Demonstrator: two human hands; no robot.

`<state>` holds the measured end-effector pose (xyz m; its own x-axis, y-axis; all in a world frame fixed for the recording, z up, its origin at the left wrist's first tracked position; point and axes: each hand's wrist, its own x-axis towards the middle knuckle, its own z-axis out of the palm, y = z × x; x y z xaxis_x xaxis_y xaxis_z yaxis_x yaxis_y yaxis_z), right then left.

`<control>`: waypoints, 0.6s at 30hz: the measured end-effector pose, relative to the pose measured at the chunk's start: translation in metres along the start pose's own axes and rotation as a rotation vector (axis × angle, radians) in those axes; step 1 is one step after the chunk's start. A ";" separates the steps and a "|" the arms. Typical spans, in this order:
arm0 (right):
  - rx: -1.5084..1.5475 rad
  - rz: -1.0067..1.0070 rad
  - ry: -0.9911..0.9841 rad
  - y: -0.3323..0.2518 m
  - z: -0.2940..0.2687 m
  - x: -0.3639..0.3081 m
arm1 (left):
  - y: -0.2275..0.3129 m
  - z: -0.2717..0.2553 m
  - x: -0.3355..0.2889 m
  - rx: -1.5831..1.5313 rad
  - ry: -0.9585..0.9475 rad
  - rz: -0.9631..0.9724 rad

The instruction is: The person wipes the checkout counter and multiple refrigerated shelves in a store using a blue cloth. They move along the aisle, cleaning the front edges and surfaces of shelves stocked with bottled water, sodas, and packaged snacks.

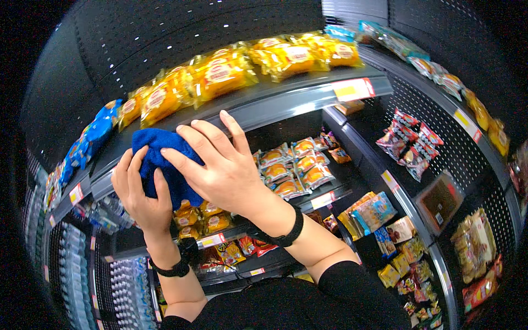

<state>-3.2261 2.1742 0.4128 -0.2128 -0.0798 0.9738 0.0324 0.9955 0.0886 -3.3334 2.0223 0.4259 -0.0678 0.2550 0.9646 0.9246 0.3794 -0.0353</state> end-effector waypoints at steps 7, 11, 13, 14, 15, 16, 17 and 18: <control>-0.094 0.059 0.050 0.041 -0.025 -0.012 | 0.045 0.028 0.007 -0.035 -0.080 0.050; -0.147 0.102 0.048 0.069 -0.050 -0.020 | 0.075 0.050 0.019 -0.059 -0.067 0.104; -0.185 0.135 0.041 0.083 -0.065 -0.026 | 0.092 0.062 0.023 -0.059 -0.065 0.122; -0.195 0.142 0.040 0.092 -0.072 -0.028 | 0.103 0.066 0.028 -0.084 -0.083 0.141; -0.224 0.153 0.043 0.103 -0.079 -0.032 | 0.113 0.072 0.032 -0.087 -0.086 0.159; -0.253 0.164 0.046 0.112 -0.086 -0.035 | 0.123 0.080 0.036 -0.090 -0.088 0.178; -0.261 0.201 0.025 0.117 -0.095 -0.037 | 0.132 0.087 0.038 -0.075 -0.093 0.166; -0.273 0.218 0.023 0.124 -0.103 -0.040 | 0.141 0.095 0.041 -0.089 -0.081 0.184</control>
<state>-3.1129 2.2962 0.4060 -0.1503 0.1295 0.9801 0.3350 0.9394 -0.0727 -3.2416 2.1700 0.4354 0.0789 0.3849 0.9196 0.9534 0.2402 -0.1824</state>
